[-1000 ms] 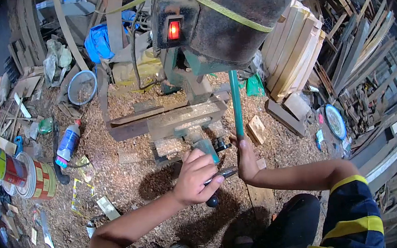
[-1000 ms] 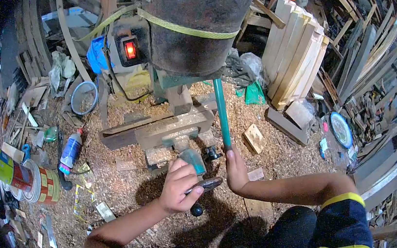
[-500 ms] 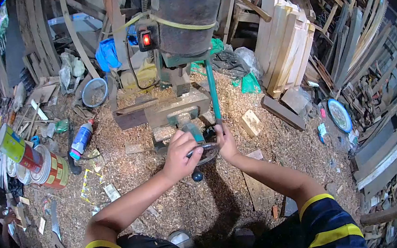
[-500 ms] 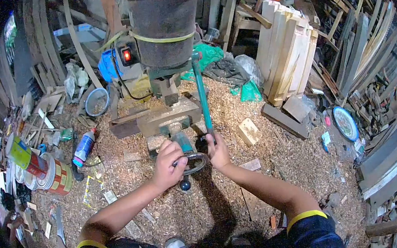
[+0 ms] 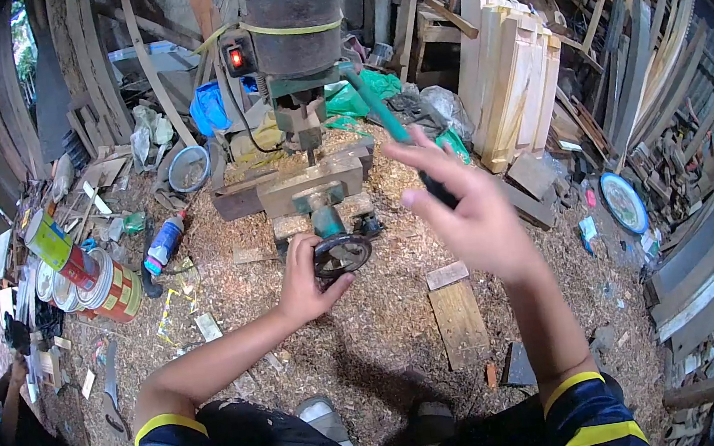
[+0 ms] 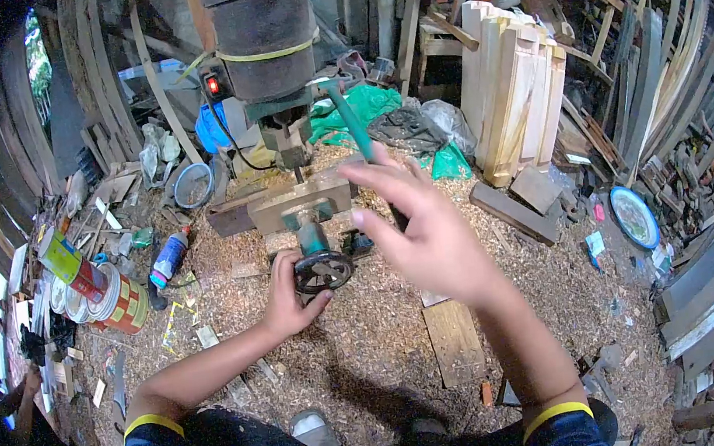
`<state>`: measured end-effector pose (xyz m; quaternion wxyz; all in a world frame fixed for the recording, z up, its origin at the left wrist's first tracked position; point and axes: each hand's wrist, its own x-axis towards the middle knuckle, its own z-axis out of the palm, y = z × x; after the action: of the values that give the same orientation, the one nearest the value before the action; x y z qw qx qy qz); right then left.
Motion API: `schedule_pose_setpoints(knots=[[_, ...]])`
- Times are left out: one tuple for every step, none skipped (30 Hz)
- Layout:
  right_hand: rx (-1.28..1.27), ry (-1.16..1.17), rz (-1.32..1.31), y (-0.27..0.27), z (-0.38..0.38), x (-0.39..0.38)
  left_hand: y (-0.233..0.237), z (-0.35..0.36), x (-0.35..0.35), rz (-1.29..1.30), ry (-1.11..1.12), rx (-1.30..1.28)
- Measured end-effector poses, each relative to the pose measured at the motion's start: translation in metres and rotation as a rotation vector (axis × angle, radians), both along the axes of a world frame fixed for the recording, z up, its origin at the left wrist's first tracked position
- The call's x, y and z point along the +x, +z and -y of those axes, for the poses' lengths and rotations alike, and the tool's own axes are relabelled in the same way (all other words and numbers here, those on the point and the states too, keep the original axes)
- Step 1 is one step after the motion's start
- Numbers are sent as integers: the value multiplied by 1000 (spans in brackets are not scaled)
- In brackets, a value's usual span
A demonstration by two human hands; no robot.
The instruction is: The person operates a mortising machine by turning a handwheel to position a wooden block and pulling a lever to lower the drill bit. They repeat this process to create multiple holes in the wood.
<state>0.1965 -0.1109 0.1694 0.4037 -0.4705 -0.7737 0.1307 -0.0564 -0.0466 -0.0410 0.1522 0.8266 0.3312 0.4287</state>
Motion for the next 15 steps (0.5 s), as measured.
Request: schedule_pose_setpoints(knots=[[5, 5, -5, 19, -5, 10, -4, -2, -2, -85, 25, -17], [22, 188, -47, 37, -11, 23, 1, -2, -5, -89, 32, -12], [41, 373, -88, 51, -17, 28, 8, -1, -7, -172, 16, -14], [274, 333, -411, 53, -25, 11, 16, 0, -9, -254, 2, -16], [305, 407, -433, 61, -37, 15, 23, 3, -10, -299, 23, -45], [336, 481, -456, 69, -50, 19, 32, 7, -11, -305, 30, -41], [347, 505, -526, 76, -57, 18, 41, 10, -11, -405, 46, -126], [358, 528, -597, 83, -62, 14, 45, 10, -12, -504, 62, -212], [372, 523, -650, 90, -66, 10, 43, 10, -13, -448, 33, -166], [374, 528, -654, 98, -73, 10, 43, 10, -14, -451, 38, -165], [404, 533, -649, 105, -80, 11, 45, 11, -14, -542, 82, -226], [433, 535, -644, 113, -82, 9, 48, 13, -13, -632, 123, -289], [464, 384, -520, 123, -81, 6, 54, 13, -11, -634, 125, -292], [460, 382, -524, 133, -84, 4, 65, 13, -7, -741, 156, -414], [415, 454, -618, 144, -90, 4, 74, 14, -4, -848, 185, -536]])
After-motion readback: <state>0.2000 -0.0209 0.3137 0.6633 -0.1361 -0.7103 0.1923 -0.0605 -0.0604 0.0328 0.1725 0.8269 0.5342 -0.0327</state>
